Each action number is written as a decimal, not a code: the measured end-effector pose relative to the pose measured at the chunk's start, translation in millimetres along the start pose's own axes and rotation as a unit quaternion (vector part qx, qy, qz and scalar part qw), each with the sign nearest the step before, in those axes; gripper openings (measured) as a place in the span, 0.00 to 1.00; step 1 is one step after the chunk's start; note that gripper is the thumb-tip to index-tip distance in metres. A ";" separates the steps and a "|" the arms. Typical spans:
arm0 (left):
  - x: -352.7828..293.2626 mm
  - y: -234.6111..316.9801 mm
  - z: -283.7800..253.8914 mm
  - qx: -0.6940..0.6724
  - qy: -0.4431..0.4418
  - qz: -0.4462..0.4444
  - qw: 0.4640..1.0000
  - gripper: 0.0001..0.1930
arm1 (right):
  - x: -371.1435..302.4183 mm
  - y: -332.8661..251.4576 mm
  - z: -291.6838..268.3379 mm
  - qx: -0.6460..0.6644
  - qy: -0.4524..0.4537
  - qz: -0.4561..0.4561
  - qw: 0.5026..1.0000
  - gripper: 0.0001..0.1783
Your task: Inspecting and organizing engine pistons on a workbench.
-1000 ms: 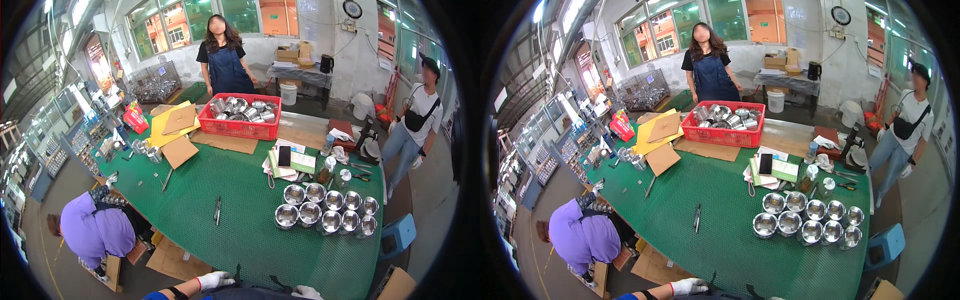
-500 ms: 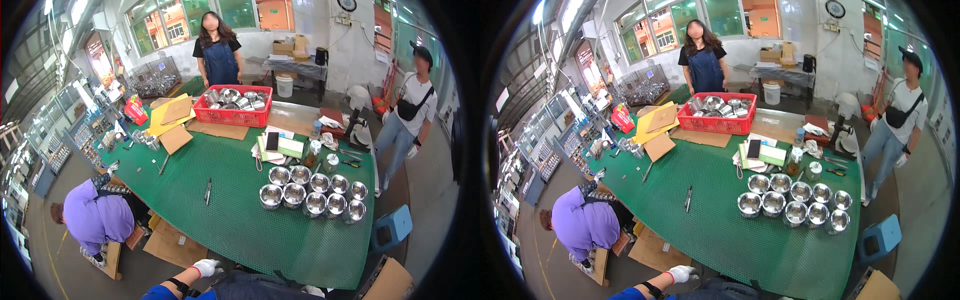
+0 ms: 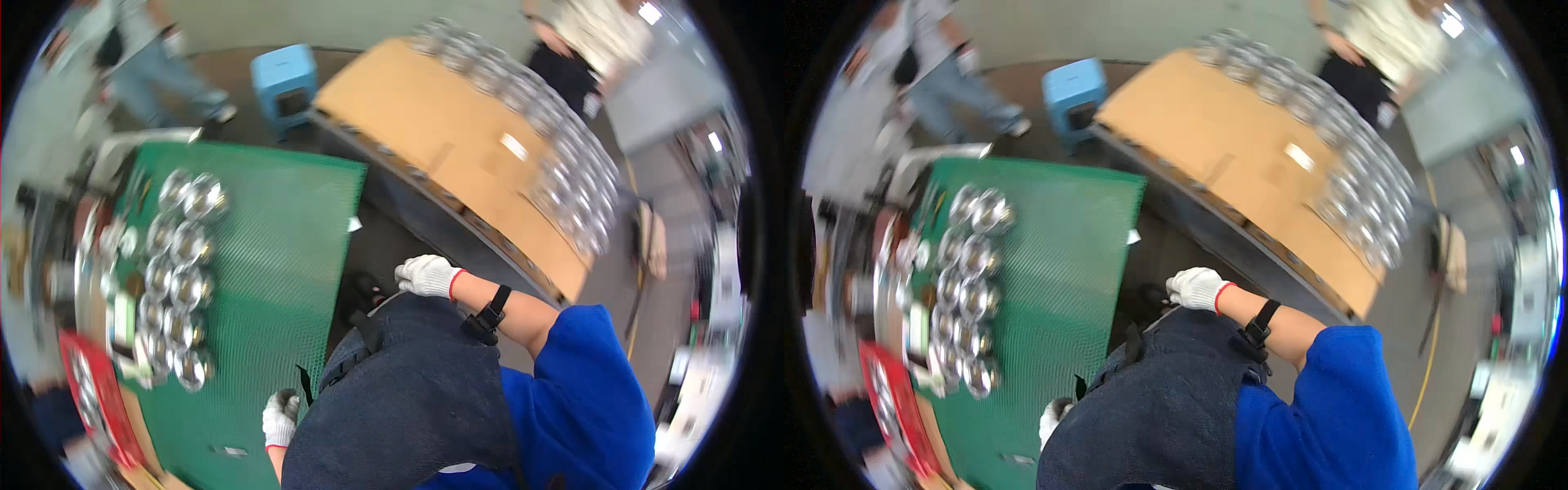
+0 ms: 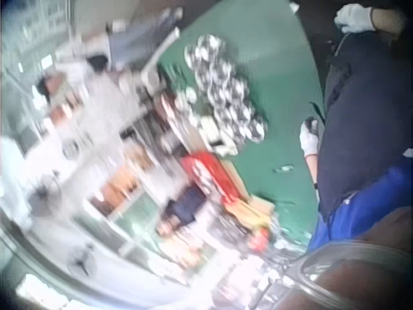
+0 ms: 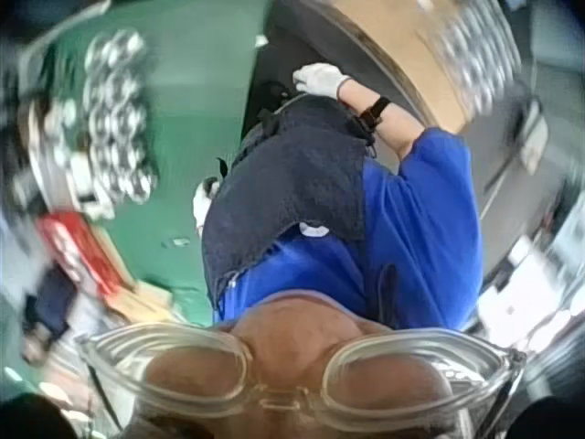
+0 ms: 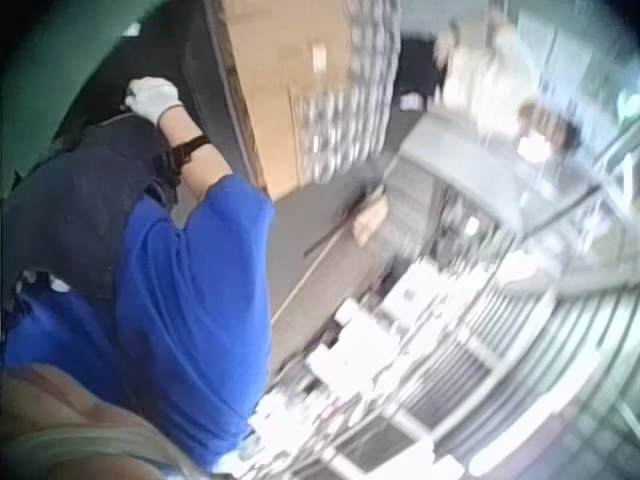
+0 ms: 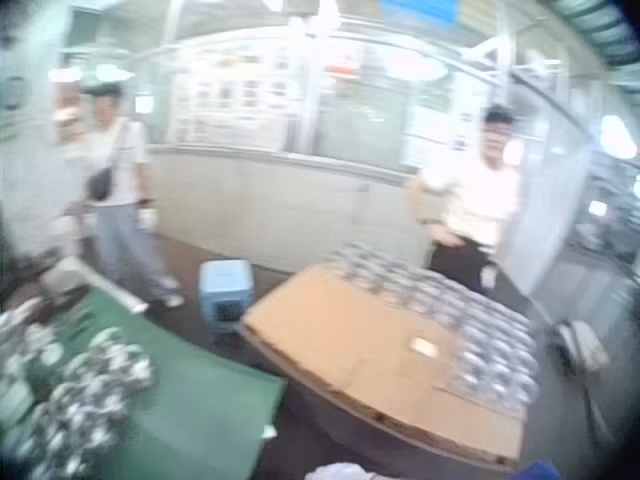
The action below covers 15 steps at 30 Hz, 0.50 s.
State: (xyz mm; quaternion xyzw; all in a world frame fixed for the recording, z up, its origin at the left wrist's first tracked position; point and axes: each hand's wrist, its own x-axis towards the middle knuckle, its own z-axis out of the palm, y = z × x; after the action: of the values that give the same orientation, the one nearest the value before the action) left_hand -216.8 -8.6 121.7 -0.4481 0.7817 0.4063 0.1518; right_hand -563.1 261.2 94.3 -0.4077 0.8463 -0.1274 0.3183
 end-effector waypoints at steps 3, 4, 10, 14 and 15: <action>85.6 -5.2 -14.3 0.118 -0.058 0.195 0.972 0.13 | -82.8 26.5 17.1 0.062 0.009 0.169 0.984 0.17; 97.5 30.4 -19.4 0.230 -0.030 0.302 0.925 0.12 | -112.1 27.3 21.8 0.118 -0.012 0.227 0.967 0.18; 129.8 165.2 0.5 0.304 -0.062 0.494 0.812 0.13 | -215.1 36.3 86.4 0.171 0.037 0.364 0.915 0.18; 116.5 228.0 35.1 0.316 -0.121 0.539 0.771 0.13 | -229.5 60.7 107.0 0.193 0.049 0.366 0.909 0.18; 114.8 241.0 45.4 0.327 -0.135 0.539 0.764 0.13 | -236.1 71.4 100.9 0.191 0.077 0.363 0.909 0.18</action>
State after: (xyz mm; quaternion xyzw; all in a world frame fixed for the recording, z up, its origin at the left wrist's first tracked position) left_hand -484.6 24.8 144.6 0.1834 0.9516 0.1968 0.1488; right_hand -431.9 493.0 85.9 0.0076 0.9173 -0.1934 0.3479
